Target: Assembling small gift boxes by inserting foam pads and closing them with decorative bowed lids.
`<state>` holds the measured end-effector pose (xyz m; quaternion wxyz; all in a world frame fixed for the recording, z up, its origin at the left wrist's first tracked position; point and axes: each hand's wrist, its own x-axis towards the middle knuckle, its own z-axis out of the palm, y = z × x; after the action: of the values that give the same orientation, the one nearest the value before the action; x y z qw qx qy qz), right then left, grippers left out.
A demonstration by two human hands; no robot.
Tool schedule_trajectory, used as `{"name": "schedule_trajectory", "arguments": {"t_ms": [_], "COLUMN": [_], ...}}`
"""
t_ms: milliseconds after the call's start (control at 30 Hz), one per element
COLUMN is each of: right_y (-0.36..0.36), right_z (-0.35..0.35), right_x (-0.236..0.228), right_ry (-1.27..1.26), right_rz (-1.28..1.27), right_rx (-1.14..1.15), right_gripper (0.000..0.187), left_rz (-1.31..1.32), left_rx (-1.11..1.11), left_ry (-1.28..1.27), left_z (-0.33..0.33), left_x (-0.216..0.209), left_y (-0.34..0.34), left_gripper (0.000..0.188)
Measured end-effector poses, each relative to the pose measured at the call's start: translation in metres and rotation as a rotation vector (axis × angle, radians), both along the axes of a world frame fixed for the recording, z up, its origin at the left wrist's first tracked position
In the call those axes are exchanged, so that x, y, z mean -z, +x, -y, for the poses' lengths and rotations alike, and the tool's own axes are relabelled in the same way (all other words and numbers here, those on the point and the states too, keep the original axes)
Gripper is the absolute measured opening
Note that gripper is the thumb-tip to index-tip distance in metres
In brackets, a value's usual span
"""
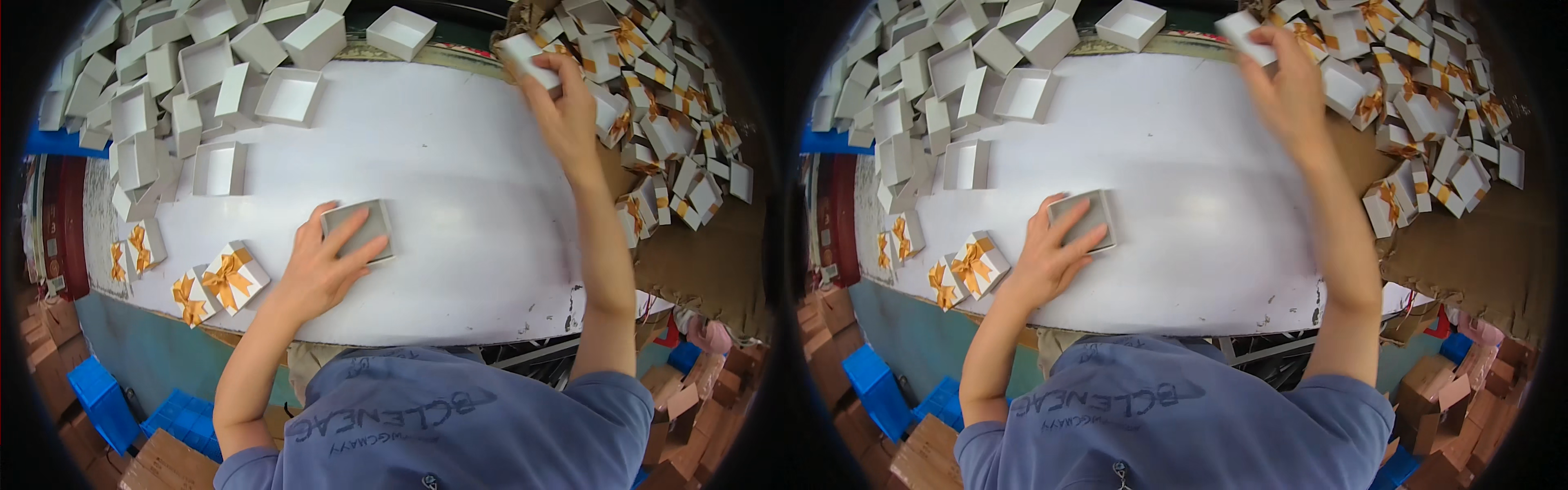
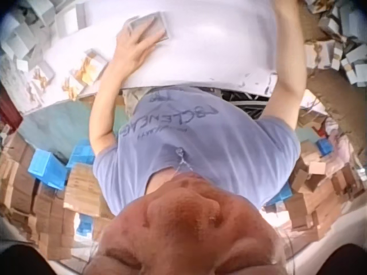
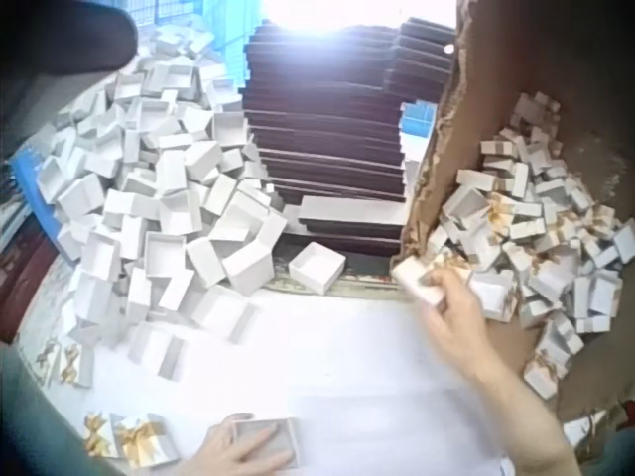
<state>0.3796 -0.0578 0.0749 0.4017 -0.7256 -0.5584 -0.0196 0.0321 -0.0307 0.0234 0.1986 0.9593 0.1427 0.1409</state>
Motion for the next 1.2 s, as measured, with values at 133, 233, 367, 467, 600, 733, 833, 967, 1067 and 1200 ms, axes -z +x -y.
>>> {"name": "schedule_trajectory", "arguments": {"t_ms": [133,233,367,467,600,733,833,967,1067,1200], "right_y": [-0.092,-0.109,-0.128,-0.134,-0.128,-0.084,-0.025,0.013,0.003,-0.028], "right_z": [0.007,0.015,0.039,0.045,0.031,-0.064,-0.145,-0.199,-0.211,-0.18], "right_x": [0.031,0.053,0.041,0.043,0.048,0.023,0.001,0.022,0.019,0.023], "right_ry": [-0.432,-0.551,-0.286,-0.192,-0.234,-0.249,-0.036,-0.148,-0.497,-0.347], "right_rz": [-1.309,-0.917,0.087,0.225,0.362,0.315,0.48,0.744,0.372,0.399], "right_rx": [-0.348,-0.47,-0.475,-0.433,-0.534,-0.562,-0.178,0.067,0.088,-0.161], "right_gripper": [0.024,0.022,0.02,0.021,0.017,0.017,0.042,0.031,0.027,0.027], "left_rz": [0.428,0.547,0.335,0.214,-0.027,-0.212,-0.404,-0.391,-0.079,-0.004], "left_rx": [-0.101,0.013,0.056,-0.004,-0.1,-0.358,-0.684,-0.813,-0.619,-0.728], "left_ry": [-0.349,-0.474,-0.314,-0.18,0.077,0.067,0.067,0.177,-0.057,0.206], "left_z": [-0.001,-0.006,-0.011,-0.001,0.002,0.004,0.006,-0.006,-0.035,-0.084], "left_x": [0.035,0.039,0.015,0.009,-0.004,-0.024,-0.036,-0.056,-0.057,-0.013], "left_y": [0.018,0.029,0.039,0.037,0.029,-0.01,-0.061,-0.077,-0.027,0.028], "left_gripper": [0.093,0.109,0.098,0.084,0.082,0.078,0.081,0.081,0.078,0.067]}}
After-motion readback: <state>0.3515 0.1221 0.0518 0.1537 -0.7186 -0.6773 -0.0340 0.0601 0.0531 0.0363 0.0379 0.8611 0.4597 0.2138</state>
